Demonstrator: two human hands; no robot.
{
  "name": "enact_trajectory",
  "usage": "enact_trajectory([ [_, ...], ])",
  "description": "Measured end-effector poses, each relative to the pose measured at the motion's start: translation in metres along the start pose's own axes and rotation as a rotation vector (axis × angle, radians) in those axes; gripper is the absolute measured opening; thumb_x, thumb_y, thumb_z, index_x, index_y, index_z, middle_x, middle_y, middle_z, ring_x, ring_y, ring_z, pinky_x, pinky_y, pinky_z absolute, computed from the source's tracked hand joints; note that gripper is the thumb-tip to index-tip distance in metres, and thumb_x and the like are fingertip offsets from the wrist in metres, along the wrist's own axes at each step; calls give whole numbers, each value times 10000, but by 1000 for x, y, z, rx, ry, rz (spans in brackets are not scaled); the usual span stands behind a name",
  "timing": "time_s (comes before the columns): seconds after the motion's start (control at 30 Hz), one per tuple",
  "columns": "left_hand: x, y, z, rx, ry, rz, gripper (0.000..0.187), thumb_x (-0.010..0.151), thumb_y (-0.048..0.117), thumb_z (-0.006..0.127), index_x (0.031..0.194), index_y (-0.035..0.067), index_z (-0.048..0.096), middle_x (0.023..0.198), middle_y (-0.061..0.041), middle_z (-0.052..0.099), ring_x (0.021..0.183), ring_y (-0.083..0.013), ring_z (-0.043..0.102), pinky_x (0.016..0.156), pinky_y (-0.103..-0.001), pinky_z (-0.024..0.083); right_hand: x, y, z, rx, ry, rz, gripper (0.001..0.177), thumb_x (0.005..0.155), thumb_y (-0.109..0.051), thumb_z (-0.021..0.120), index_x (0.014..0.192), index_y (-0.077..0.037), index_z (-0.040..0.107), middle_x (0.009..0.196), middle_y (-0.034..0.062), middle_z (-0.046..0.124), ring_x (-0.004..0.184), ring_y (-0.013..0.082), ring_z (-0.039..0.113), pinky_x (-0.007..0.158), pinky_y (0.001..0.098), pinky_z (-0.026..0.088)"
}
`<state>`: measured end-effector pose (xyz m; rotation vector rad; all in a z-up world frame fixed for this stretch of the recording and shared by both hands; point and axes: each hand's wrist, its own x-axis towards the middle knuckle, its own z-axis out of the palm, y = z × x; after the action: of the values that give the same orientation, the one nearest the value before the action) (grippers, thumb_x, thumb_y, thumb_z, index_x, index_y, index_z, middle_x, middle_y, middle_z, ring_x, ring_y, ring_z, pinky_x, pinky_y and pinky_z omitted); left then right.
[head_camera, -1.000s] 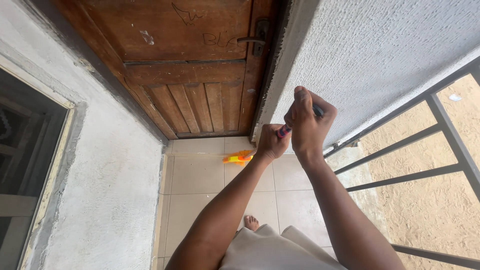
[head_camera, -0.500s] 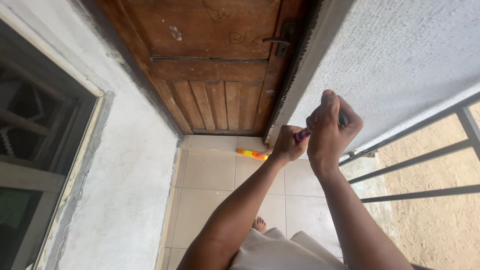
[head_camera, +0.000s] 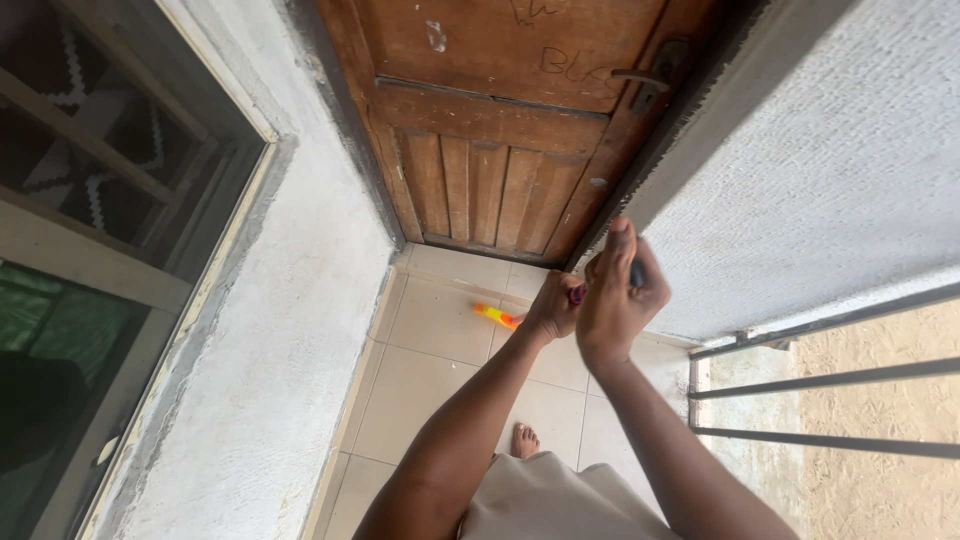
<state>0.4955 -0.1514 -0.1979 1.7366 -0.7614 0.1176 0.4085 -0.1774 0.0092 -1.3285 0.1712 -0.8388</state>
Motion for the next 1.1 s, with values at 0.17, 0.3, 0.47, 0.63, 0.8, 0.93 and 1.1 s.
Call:
enact_trajectory([
  [0.17,-6,-30,-37,76,7,-106,402,846,341,673,624,28,554,579,-160,572,544,-289,585,539,-362,432,-26,35,10,-85,-84,38,448,1092,-345,601,753,-55,559,659,-57,455,626,20,397,549,216,315],
  [0.3,3,1,-73,6,52,-29,320,859,322,675,822,15,593,655,-137,614,646,-302,604,586,-341,454,-28,33,26,-28,-209,84,447,1068,-366,618,770,-45,532,711,-53,487,670,30,406,588,215,345],
  [0.47,-16,-37,-94,94,31,-205,346,835,281,686,698,-5,548,636,-173,626,606,-325,613,567,-367,471,-35,45,47,-61,-275,103,444,1058,-372,629,768,-47,538,703,-52,473,672,34,408,575,218,354],
  [0.63,-40,-46,-121,133,91,-323,373,846,294,701,639,4,591,660,-211,666,622,-295,682,565,-373,505,-47,48,72,-23,-347,164,464,1046,-392,605,729,-58,546,687,-52,496,641,42,436,554,225,379],
  [0.8,-43,-22,-132,8,167,-250,291,797,300,688,719,24,640,656,-164,698,679,-200,715,559,-359,507,-45,33,93,-33,-359,342,564,1006,-513,577,644,-83,524,602,-50,470,550,38,446,471,237,370],
  [0.93,-36,-30,-116,71,191,-230,410,830,319,694,624,-14,573,554,-200,582,501,-214,596,545,-365,462,-24,34,94,-69,-322,285,622,981,-549,581,580,-93,447,521,-36,417,440,58,391,369,264,293],
  [1.1,-13,11,-115,-13,182,-121,393,887,357,640,694,19,583,600,-159,595,529,-174,569,551,-364,449,-14,-2,89,50,-259,32,564,1053,-498,600,676,-89,509,587,-48,423,523,37,395,459,249,305],
])
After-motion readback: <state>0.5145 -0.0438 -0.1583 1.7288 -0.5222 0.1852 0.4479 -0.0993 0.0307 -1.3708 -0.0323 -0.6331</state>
